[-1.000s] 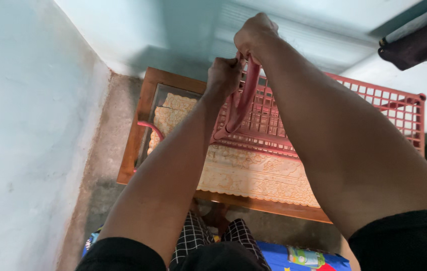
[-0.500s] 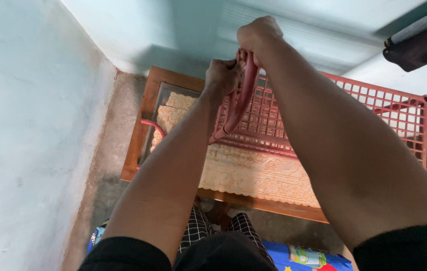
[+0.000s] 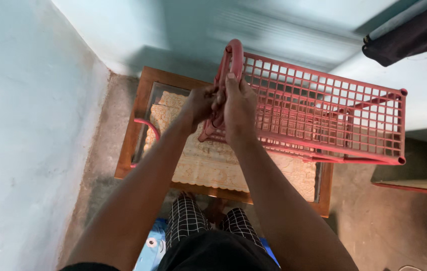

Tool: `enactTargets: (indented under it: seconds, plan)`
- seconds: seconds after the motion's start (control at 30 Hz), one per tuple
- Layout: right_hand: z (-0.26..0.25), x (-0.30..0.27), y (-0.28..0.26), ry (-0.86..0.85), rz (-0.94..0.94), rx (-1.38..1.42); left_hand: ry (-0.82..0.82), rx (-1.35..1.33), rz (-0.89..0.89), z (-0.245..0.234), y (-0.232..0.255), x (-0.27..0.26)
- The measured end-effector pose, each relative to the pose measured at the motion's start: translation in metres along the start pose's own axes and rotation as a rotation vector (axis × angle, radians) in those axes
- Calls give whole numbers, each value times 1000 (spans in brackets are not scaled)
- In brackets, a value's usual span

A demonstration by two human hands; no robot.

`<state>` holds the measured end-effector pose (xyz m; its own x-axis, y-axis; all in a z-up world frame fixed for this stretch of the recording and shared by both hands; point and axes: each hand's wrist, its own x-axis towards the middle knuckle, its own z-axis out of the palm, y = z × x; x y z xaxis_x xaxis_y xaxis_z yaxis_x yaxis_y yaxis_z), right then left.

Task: The person assembles a red plastic storage rack by connecting multiple grid panels and inserting curved handles into the frame. The person repeatedly aligns and snaps the components together on a wooden table.

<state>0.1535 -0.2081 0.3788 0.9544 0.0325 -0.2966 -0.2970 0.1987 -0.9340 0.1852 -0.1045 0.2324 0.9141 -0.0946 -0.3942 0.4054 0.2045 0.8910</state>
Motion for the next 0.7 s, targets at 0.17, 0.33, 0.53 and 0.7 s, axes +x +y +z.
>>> enactTargets:
  seconds: [0.17,0.33,0.53,0.7]
  plan:
    - [-3,11,28,22,-207,-59,-59,-74,159,6,-3,-9]
    - [1,27,46,177,-412,-348,-35,-58,53,5,8,-18]
    - [4,22,47,139,-451,-375,-46,-40,21,4,10,-20]
    - [13,22,32,168,-456,-502,-66,-3,107,2,-2,-16]
